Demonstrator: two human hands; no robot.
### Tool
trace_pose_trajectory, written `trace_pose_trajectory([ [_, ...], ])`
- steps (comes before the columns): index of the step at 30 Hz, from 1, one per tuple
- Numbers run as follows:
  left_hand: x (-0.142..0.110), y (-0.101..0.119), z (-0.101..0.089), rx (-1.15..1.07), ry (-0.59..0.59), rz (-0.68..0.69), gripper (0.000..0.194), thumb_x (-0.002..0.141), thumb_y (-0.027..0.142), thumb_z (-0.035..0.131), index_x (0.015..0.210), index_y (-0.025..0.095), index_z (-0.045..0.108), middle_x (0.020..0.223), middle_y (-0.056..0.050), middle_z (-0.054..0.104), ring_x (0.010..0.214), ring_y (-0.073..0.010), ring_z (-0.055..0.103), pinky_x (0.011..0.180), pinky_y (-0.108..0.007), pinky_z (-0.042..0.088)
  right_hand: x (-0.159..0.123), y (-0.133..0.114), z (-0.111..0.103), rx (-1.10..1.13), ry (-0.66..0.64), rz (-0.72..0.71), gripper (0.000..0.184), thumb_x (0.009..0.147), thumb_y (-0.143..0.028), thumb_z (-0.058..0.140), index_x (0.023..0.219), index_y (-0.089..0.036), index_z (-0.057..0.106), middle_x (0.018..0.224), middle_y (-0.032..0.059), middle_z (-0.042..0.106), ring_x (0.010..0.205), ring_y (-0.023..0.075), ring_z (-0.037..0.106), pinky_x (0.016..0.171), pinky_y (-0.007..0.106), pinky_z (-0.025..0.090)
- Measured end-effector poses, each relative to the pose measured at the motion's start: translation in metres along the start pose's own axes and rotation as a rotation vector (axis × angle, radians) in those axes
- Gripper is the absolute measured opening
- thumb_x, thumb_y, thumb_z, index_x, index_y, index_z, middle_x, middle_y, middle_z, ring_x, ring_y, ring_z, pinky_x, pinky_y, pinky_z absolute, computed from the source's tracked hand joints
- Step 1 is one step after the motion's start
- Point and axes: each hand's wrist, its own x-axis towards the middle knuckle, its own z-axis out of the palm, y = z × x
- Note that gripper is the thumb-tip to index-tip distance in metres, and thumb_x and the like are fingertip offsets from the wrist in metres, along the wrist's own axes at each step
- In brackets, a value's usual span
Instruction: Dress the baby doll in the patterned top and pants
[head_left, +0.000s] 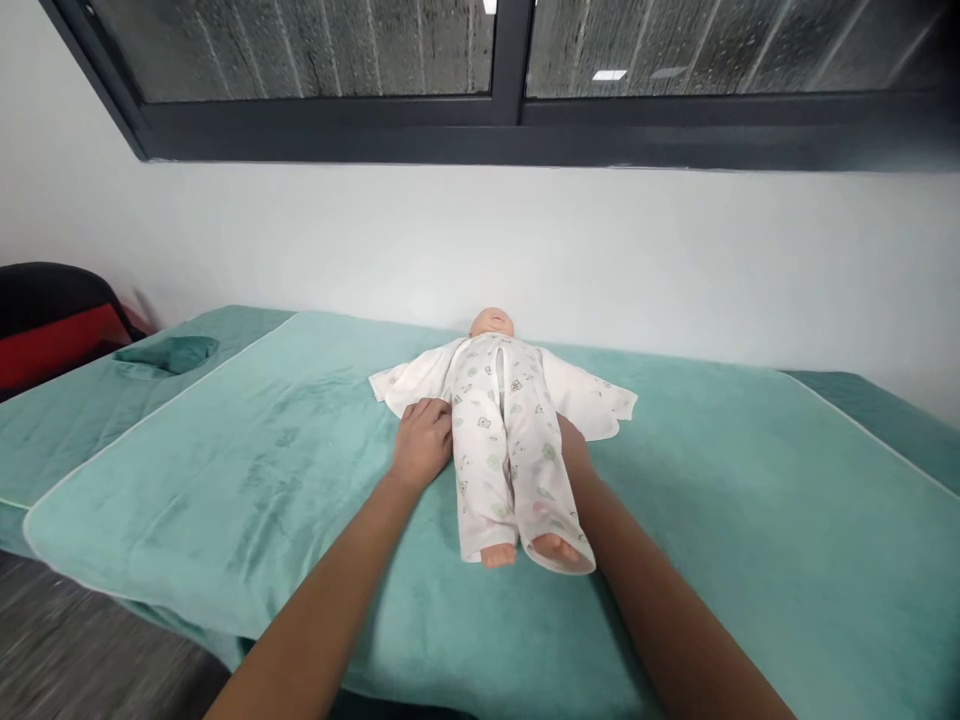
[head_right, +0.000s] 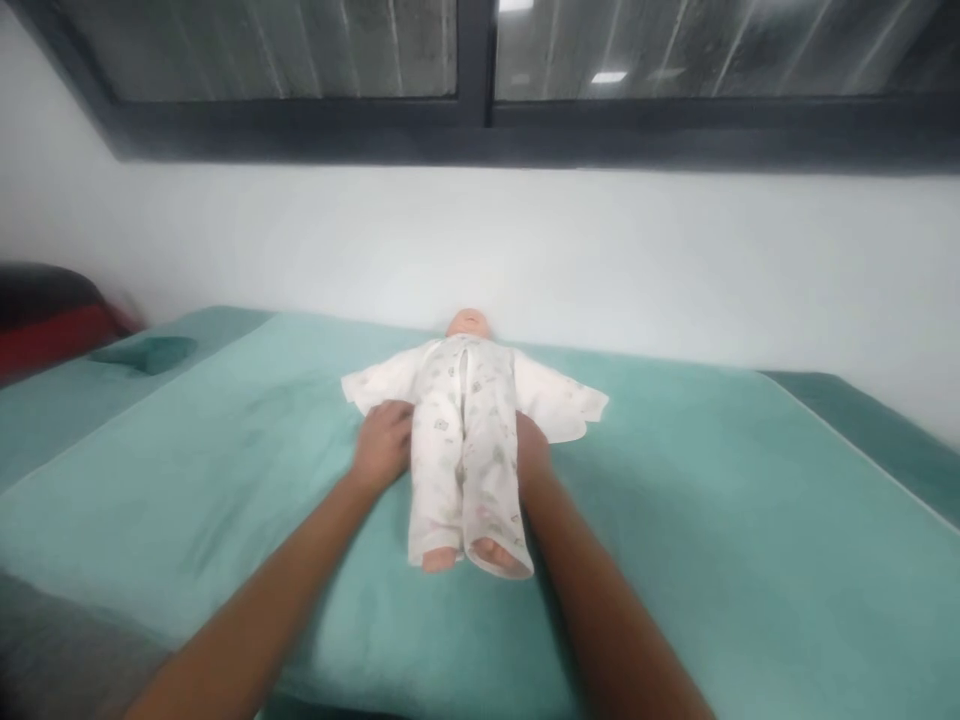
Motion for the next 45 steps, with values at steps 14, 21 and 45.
trace_pose_trajectory([
  [14,-0.022,-0.043,-0.017,-0.352,0.073,-0.394,0.028,0.087,0.020,0.045,0.103,0.021,0.068,0.110,-0.008,0.063,0.109,-0.0223,0.056,0.099,-0.037,0.043,-0.046,0.054,-0.037,-0.188,0.215,-0.017,0.044,0.082,-0.014,0.039,0.116,-0.024,0.066,0.122,0.0052,0.067,0.113,0.0235,0.060,0.100,0.041,0.045],
  [21,0.011,-0.071,-0.004,0.012,-0.012,-0.809,0.031,0.085,0.038,0.057,0.106,0.016,0.059,0.112,-0.015,0.061,0.110,-0.0332,0.054,0.092,-0.047,0.043,0.002,0.090,-0.063,-0.501,0.288,0.495,0.051,0.082,-0.058,0.050,0.109,-0.017,0.063,0.110,0.0172,0.066,0.100,0.0340,0.061,0.084,0.047,0.047],
  [45,0.003,-0.061,-0.007,-0.310,0.189,-0.687,0.024,0.094,0.040,0.039,0.097,0.021,0.053,0.094,-0.007,0.066,0.087,-0.0247,0.061,0.076,-0.035,0.046,0.047,-0.080,-0.066,0.075,-0.295,0.097,0.034,0.088,-0.051,0.052,0.074,-0.021,0.062,0.073,0.0021,0.066,0.065,0.0159,0.057,0.061,0.029,0.045],
])
